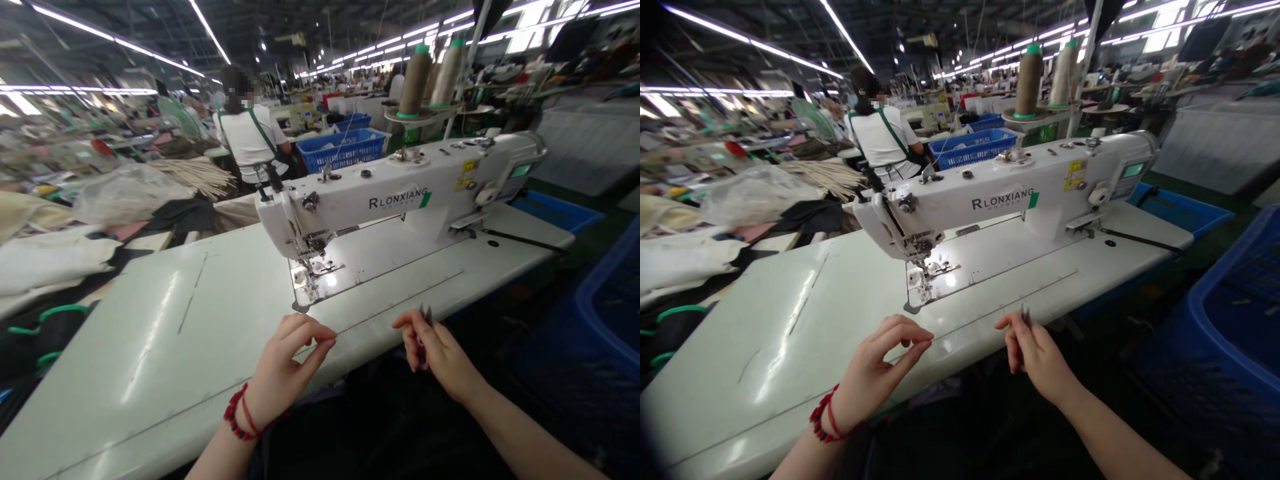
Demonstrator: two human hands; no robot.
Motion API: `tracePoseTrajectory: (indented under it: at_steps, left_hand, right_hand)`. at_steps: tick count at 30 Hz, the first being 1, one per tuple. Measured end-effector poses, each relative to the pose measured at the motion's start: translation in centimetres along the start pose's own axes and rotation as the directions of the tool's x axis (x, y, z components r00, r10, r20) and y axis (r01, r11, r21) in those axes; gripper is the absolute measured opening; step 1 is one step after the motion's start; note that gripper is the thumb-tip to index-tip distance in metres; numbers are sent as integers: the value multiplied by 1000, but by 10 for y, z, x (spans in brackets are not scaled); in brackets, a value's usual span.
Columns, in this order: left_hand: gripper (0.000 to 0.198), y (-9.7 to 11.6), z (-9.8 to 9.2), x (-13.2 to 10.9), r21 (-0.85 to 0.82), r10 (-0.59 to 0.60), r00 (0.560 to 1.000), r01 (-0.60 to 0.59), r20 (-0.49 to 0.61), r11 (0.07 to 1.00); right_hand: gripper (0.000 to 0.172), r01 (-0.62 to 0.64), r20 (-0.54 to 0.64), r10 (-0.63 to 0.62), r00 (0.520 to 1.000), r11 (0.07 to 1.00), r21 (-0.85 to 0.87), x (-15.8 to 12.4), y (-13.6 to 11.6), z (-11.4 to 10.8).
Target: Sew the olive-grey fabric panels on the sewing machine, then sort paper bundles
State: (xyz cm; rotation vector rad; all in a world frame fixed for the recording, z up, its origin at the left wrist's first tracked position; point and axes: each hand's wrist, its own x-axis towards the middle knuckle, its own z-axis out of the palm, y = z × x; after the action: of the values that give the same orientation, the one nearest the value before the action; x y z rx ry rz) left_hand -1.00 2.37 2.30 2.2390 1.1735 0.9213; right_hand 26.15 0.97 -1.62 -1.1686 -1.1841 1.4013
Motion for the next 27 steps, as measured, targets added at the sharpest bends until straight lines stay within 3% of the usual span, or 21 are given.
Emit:
tracePoseTrajectory:
  at_steps: [3, 6, 11, 16, 22, 27]
  left_hand:
    - [10, 6, -3, 2, 59, 6, 1000, -8, 26, 998]
    - [10, 12, -9, 4, 91, 8, 999, -11, 33, 996]
    - [10, 18, -21, 8, 153, 24, 1000, -25, 5, 988]
    - [8, 16, -26, 14, 311, 46, 999, -46, 8, 949]
    - [11, 10, -22, 17, 481, 55, 996, -81, 68, 873]
    - [13, 10, -18, 21, 504, 56, 993, -101, 105, 858]
  right_hand:
    - [28, 163, 118, -124, 985, 885, -436, -5, -15, -4]
    - [28, 233, 219, -120, 968, 752, -617, -5, -33, -11]
    - [31, 246, 238, -98, 966, 629, -737, 7, -55, -10]
    - [31, 365, 361, -97, 928, 448, -816, 20, -69, 14]
    - [38, 440, 419, -133, 898, 269, -857, 34, -66, 39]
    - [38, 438, 416, -156, 896, 148, -887, 45, -56, 58]
